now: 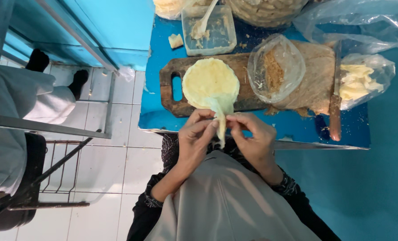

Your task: The person sits at a small table and peels apart thin layers of round flat pastry discs by hand, stacking the separated pieces. They then use a knife to cut the pastry pieces on a wooden cutting board and place the cut pieces aside.

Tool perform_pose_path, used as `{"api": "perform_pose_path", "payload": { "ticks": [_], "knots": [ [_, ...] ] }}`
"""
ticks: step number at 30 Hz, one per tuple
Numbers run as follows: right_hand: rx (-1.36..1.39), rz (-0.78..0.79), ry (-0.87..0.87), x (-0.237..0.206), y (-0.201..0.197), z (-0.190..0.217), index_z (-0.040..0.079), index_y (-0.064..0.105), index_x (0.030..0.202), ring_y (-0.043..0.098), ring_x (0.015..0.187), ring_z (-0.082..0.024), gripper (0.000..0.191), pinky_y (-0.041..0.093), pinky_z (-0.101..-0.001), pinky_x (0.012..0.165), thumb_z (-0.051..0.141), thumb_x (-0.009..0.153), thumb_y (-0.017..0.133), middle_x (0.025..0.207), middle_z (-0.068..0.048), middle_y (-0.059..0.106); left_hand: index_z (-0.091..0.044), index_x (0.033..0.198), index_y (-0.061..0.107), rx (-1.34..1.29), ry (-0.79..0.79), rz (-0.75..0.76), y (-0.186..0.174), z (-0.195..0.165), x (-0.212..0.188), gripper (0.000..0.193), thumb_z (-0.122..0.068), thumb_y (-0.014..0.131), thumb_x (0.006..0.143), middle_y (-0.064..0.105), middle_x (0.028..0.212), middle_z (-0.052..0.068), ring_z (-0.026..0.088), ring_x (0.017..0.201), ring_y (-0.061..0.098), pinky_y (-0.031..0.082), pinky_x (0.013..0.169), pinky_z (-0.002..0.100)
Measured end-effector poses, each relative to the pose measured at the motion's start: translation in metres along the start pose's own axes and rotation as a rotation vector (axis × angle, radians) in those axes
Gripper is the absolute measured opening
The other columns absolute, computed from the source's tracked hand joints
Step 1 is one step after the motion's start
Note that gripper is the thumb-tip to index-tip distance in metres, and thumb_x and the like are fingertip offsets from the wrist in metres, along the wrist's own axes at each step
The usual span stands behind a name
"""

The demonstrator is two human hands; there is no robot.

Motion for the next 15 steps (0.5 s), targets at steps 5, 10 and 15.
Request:
{"api": "perform_pose_path", "payload": {
  "ticks": [5,10,15],
  "knots": [
    [0.327,0.094,0.048,0.002,-0.001,0.006,0.001,0.067,0.119,0.075,0.102,-0.021,0.03,0.064,-0.0304,0.087,0.002,0.091,0.078,0.116,-0.014,0.072,0.005,0.11,0.075,-0.059,-0.024,-0.025,-0.003,-0.001,-0.002,0.014,-0.001,0.065,0.102,0.064,0.12,0.008,0.016,0.11,0.063,0.052,0.096,0.026],
    [-0.068,0.051,-0.18,0.001,-0.004,0.036,0.002,0.067,0.107,0.074,0.098,-0.024,0.027,0.059,-0.032,0.082,0.006,0.085,0.082,0.108,-0.014,0.074,0.005,0.113,0.075,-0.11,-0.045,0.003,-0.004,-0.001,-0.002,0.015,-0.001,0.064,0.104,0.063,0.121,0.008,0.014,0.111,0.062,0.053,0.095,0.026],
    [0.13,0.034,0.031,-0.007,-0.004,-0.008,0.001,0.071,0.108,0.073,0.091,-0.015,0.013,0.056,-0.0254,0.08,0.0,0.096,0.075,0.107,-0.011,0.075,0.003,0.123,0.068,-0.303,-0.069,0.022,0.002,0.0,-0.004,0.03,0.004,0.071,0.093,0.064,0.124,0.011,0.015,0.113,0.065,0.057,0.097,0.029]
  ]
}}
Point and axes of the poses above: each hand's wrist, its own x-axis towards the middle knuckle, its own y-axis out of the palm, z = x × y, the point moved 10 cm from there along x, towards the middle knuckle
